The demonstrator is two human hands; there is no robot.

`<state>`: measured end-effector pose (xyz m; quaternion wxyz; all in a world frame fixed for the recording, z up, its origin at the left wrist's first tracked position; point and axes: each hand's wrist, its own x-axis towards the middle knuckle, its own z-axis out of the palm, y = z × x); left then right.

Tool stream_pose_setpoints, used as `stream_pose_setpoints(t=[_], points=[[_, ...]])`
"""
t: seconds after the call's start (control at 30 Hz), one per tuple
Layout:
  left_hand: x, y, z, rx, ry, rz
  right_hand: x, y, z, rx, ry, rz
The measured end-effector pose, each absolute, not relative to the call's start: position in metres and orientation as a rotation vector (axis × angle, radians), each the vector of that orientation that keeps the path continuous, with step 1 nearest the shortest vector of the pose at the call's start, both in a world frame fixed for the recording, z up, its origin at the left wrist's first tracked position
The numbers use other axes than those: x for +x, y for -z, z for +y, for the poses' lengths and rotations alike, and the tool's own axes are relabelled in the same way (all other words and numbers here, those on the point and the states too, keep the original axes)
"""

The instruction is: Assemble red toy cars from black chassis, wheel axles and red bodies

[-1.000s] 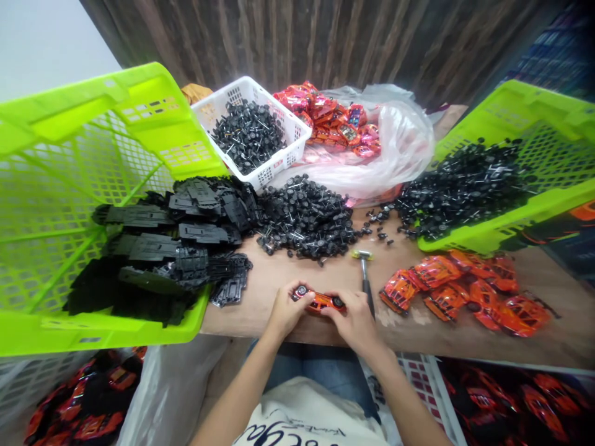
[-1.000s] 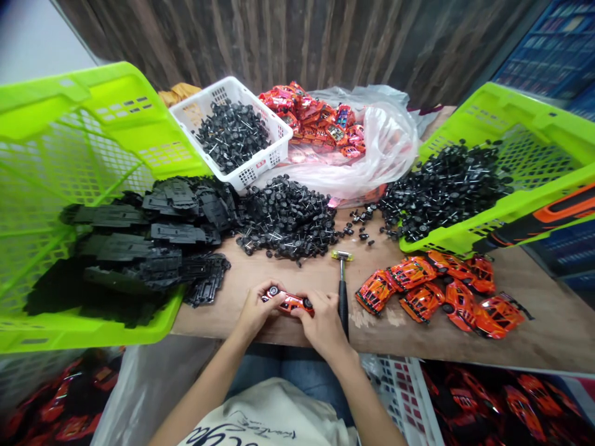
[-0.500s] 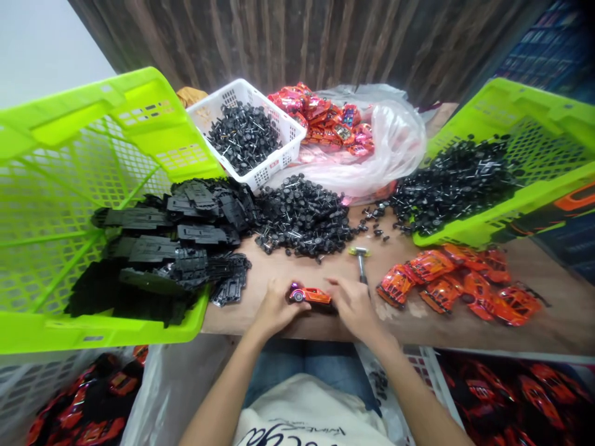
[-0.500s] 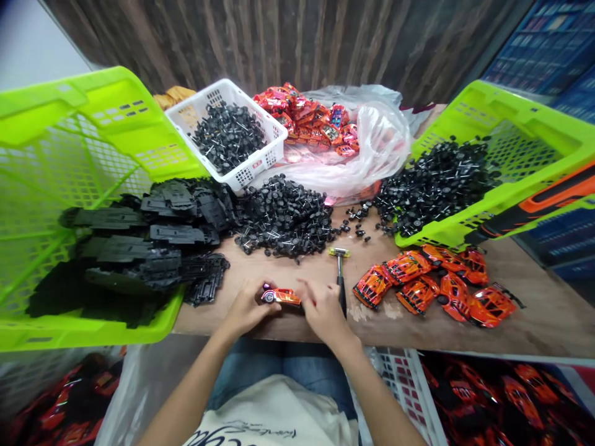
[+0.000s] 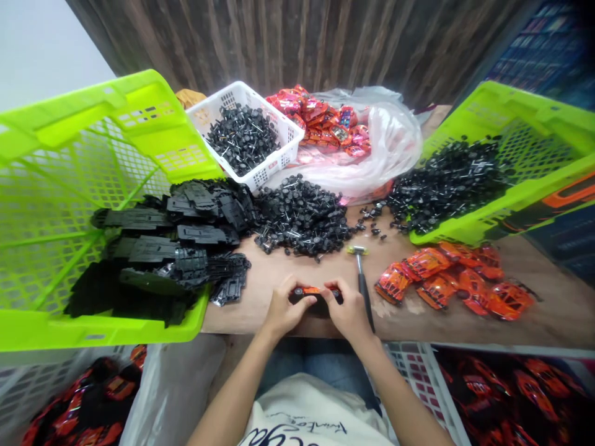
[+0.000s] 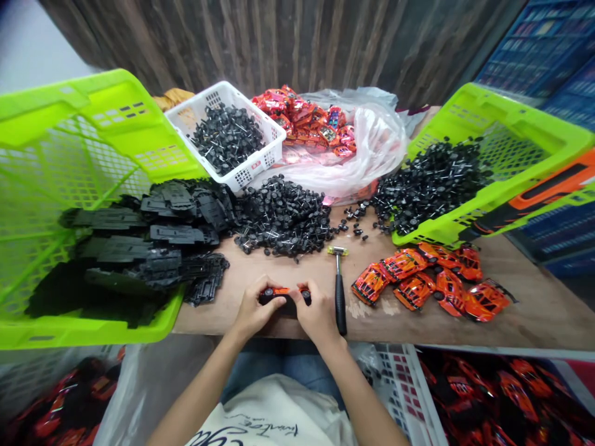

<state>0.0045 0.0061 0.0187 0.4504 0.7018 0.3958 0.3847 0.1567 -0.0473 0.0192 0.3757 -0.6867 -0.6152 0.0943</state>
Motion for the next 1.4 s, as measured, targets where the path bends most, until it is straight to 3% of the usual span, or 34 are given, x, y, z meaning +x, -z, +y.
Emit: stream_pose_setpoints(t=[0.13, 0.43, 0.73, 0.93, 1.2, 1.3, 1.4], points=[[0.020, -0.026, -0.007, 1.525, -1.050, 1.131, 0.161, -0.025, -0.031, -1.992, 0.091, -1.612], [0.016, -0.009, 0.031, 1.619, -0.758, 1.282, 0.191, -0.020, -0.074, -2.651, -0.002, -1.379], [0.018, 0.001, 0.040, 1.610, -0.760, 1.278, 0.187, -0.007, -0.154, -1.980, -0.428, -1.026], [0.018, 0.005, 0.040, 1.638, -0.771, 1.288, 0.159, 0.013, -0.194, -1.996, -0.532, -1.231], [0.007, -0.041, 0.036, 1.846, -0.992, 1.140, 0.190, -0.003, -0.140, -2.243, -0.205, -1.408], [0.010, -0.065, 0.024, 2.074, -0.943, 0.942, 0.187, -0.025, -0.100, -1.987, -0.126, -1.482], [0.014, -0.079, 0.012, 2.243, -0.866, 0.707, 0.183, -0.051, -0.069, -1.598, -0.276, -1.577]])
